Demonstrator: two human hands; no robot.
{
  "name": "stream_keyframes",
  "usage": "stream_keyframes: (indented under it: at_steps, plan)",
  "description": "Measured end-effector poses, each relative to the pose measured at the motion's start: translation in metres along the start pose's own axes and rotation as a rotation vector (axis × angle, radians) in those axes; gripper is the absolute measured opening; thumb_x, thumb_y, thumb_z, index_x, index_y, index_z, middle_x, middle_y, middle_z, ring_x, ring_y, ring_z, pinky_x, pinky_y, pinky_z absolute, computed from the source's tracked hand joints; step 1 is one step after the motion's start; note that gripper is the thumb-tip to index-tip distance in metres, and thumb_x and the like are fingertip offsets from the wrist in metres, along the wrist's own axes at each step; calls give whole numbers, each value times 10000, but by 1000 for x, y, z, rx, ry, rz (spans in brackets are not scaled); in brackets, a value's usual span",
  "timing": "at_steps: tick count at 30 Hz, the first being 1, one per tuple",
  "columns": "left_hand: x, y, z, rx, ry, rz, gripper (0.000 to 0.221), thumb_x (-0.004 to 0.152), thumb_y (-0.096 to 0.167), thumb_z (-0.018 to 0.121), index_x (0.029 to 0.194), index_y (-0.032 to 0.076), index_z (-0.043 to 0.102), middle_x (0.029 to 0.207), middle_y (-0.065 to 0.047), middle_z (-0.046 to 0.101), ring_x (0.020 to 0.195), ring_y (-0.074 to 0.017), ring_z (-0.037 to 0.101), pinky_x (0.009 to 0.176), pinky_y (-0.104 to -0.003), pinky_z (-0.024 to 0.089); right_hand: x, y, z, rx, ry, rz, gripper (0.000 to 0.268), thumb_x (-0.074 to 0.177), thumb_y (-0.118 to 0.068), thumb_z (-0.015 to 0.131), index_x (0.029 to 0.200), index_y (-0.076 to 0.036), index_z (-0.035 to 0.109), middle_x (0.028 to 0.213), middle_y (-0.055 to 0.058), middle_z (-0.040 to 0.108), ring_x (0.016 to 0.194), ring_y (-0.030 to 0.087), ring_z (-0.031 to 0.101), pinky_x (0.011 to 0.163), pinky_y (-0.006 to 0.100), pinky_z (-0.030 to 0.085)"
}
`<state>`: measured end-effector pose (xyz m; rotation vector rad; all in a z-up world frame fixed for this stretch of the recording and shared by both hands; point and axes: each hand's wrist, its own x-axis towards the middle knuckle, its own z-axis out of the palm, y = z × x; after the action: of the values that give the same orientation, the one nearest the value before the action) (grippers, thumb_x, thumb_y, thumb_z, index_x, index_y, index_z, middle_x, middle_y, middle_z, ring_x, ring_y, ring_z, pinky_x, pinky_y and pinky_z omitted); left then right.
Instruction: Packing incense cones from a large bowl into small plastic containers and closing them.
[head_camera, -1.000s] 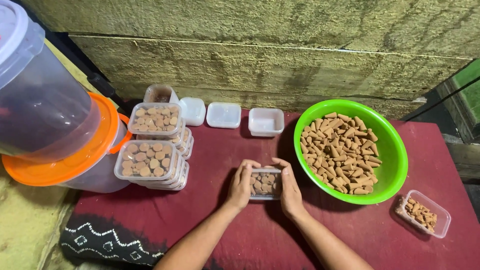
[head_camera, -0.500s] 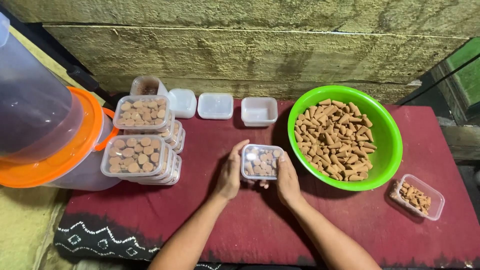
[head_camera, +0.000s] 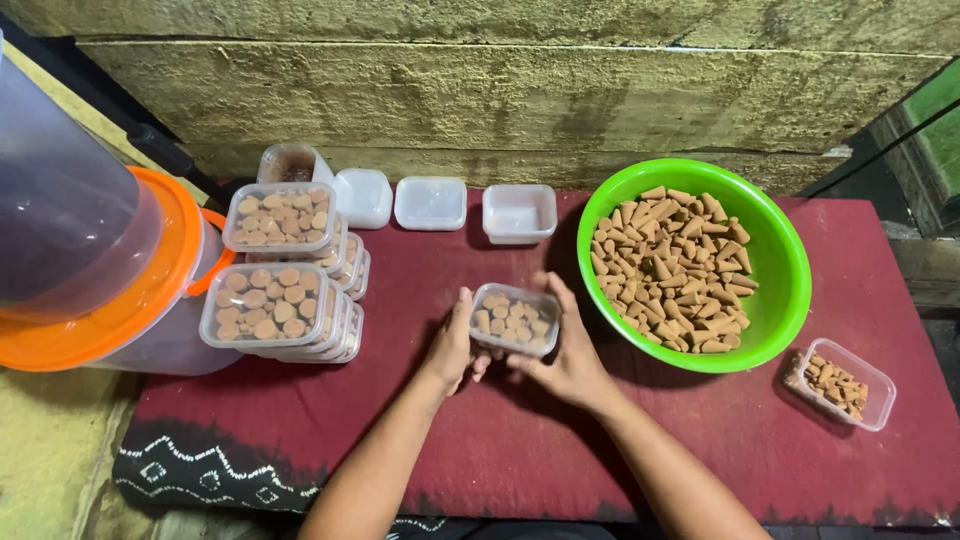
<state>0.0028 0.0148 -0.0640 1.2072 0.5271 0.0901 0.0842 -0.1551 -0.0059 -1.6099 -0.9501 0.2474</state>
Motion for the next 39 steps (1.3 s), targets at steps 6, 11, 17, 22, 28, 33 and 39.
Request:
stream_keyframes:
  at_steps: [6,11,17,22,28,33,39]
  plan:
    - [-49,82,19,420,-184,404,912,1014,597,340,1641,66,-56,1580,-395,207,1388,-646,273,1152,-688,281,0,24,-7,103,155,72,432,879,-224,791,1226,-54,599,1398,170,594,1322,325,560,1140,500,366]
    - [-39,68,12,654,-163,576,1089,683,404,910,1566,136,333,1406,-165,567,1326,-389,524,1153,-530,373,-3,18,-12,299,38,205,518,941,-402,626,1346,-88,548,1366,155,569,1267,263,497,1092,473,379]
    - [-40,65,1,538,-147,536,852,683,324,950,1428,242,545,1260,-70,708,1191,-294,661,1072,-467,466,-3,5,-20,349,-84,166,822,730,-127,899,1449,-103,503,1454,128,530,1287,233,481,1065,409,415]
    - [-36,59,-2,568,-154,536,830,659,333,969,1380,266,562,1210,-75,724,1131,-326,693,1003,-478,507,-14,36,-25,534,-19,270,907,634,67,931,1434,-47,517,1178,113,658,975,179,676,811,343,655]
    - [-35,60,-3,509,-175,584,802,678,303,965,1369,231,565,1201,-121,725,1138,-348,687,992,-507,504,-5,13,-24,558,-14,262,843,667,77,901,1409,-31,516,1099,123,648,933,184,693,768,351,664]
    - [-44,76,3,573,-145,611,722,761,286,909,1377,187,545,1192,-179,707,1132,-417,674,964,-543,517,-2,20,-30,231,-92,171,695,743,-89,917,1352,-63,583,1119,119,656,1058,198,575,882,399,542]
    - [-51,87,5,546,-167,552,689,774,262,894,1353,154,537,1178,-210,693,1103,-426,675,936,-569,518,-1,9,-23,251,7,180,601,697,-45,943,1216,-43,639,972,83,633,885,154,543,673,282,489]
